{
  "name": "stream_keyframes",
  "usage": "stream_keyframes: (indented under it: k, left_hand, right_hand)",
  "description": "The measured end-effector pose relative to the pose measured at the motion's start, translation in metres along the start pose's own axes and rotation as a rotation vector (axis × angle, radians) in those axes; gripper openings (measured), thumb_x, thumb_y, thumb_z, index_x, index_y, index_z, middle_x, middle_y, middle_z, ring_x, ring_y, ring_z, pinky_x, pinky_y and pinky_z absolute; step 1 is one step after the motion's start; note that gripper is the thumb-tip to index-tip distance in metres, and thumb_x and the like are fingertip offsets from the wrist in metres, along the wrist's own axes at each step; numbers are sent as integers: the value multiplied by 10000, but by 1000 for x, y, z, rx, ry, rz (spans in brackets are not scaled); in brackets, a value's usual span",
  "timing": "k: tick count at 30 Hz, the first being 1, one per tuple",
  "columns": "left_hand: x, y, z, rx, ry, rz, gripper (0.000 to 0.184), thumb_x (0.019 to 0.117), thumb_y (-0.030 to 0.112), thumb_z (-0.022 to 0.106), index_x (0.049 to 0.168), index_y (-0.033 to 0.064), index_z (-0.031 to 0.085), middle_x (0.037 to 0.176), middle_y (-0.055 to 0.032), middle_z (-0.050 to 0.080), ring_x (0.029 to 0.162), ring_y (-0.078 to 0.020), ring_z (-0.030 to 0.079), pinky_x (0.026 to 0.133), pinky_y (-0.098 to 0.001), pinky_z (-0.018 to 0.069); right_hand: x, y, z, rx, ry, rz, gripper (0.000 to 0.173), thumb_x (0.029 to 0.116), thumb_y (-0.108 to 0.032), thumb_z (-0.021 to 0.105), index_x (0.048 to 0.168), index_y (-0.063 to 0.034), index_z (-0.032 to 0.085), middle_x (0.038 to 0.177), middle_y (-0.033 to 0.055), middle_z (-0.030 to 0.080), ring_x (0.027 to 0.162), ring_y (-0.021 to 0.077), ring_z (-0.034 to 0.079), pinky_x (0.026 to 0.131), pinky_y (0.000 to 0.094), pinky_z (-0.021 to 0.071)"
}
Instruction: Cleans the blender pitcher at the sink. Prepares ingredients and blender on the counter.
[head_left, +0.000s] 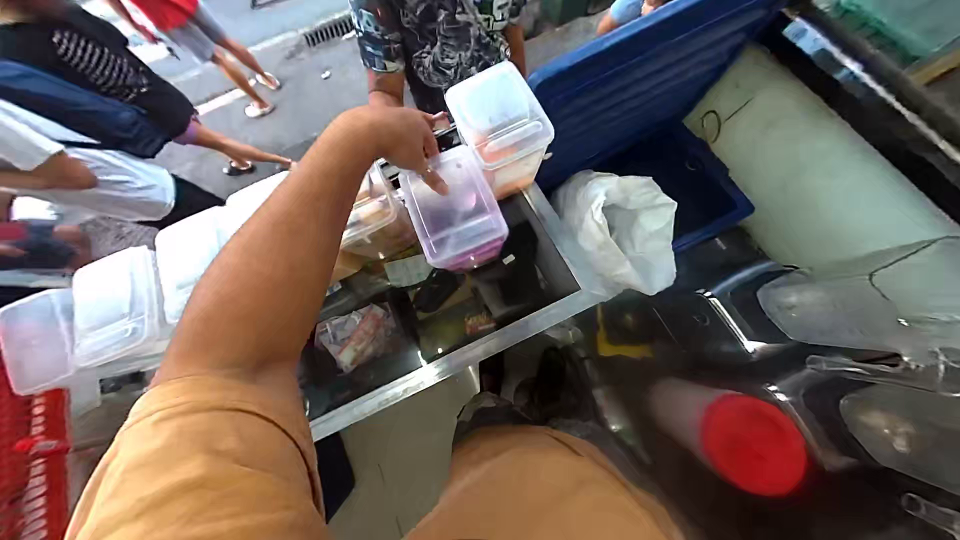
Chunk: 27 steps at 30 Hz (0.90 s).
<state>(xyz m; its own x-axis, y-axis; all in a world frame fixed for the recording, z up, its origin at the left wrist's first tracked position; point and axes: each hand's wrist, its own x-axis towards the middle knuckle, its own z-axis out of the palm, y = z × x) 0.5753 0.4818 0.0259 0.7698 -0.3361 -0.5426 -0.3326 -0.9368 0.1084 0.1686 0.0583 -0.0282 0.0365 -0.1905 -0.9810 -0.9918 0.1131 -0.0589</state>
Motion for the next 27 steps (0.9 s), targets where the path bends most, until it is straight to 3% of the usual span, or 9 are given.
stream_keyframes:
  k: [2,4,7,11,14,17,20,24,27]
  left_hand:
    - [-15,32,8,63,-53,-60,553,830,540,805,1072,47,746,1043,-184,713,1028,-377,669,924,-654,488]
    - [-38,53,25,21,-63,-140,546,857,539,780,1044,29,723,955,-187,696,942,-375,669,852,-654,501]
    - [-88,73,64,-127,58,-325,695,873,592,738,1287,44,632,1044,-228,697,1009,-441,671,872,-701,509]
    - [-157,109,120,-416,241,-552,726,965,590,615,1493,122,444,980,-234,701,904,-445,694,790,-679,543]
    - [-202,109,184,-880,494,-534,491,1127,350,347,1596,208,320,797,-108,709,617,-222,690,571,-413,602]
    - [-206,73,277,-1018,619,-373,729,1022,193,582,1637,212,191,1255,-116,679,1052,-211,705,879,-440,608]
    - [-180,74,317,-1085,659,-136,1398,640,422,968,1648,106,52,1655,-146,297,1494,-226,373,1191,-455,407]
    - [-146,84,304,-1216,793,122,1478,560,362,983,1649,111,16,1670,-121,247,1507,-201,330,1213,-442,376]
    - [-136,86,299,-1312,771,197,1152,636,306,938,1554,39,296,1395,-70,581,1266,-97,577,1082,-353,507]
  right_hand:
    - [121,59,-59,19,-475,-332,534,1135,-321,205,1398,66,463,1178,172,682,1067,164,677,884,367,590]
    - [176,63,-80,-116,-294,-298,622,1090,-522,342,1478,-56,484,1293,159,672,1156,246,665,964,483,565]
    - [155,-18,-82,-564,-89,-583,740,1030,-458,551,1616,-91,287,1481,239,523,1305,377,571,1062,590,479]
    - [84,-121,-32,-707,-15,-1287,606,988,-427,586,1488,-95,503,1357,172,611,1129,271,664,903,468,587]
    - [26,-159,24,-798,-53,-1740,491,1012,-410,595,1389,-96,612,1271,124,653,1101,190,641,907,375,558]
    - [-10,-177,96,-990,-123,-2131,413,988,-398,639,1286,-117,692,1226,113,680,1159,257,629,998,492,514]
    - [-38,-176,179,-1381,-277,-2272,542,932,-585,645,1358,-251,650,1385,111,605,1319,299,539,1109,536,425]
    - [-58,-180,268,-1842,-247,-2119,907,728,-811,679,1461,-292,554,1577,220,408,1474,424,361,1180,663,283]
    - [-62,-181,291,-1920,-193,-2106,777,665,-735,758,1218,-193,692,1386,214,559,1245,404,559,953,589,490]
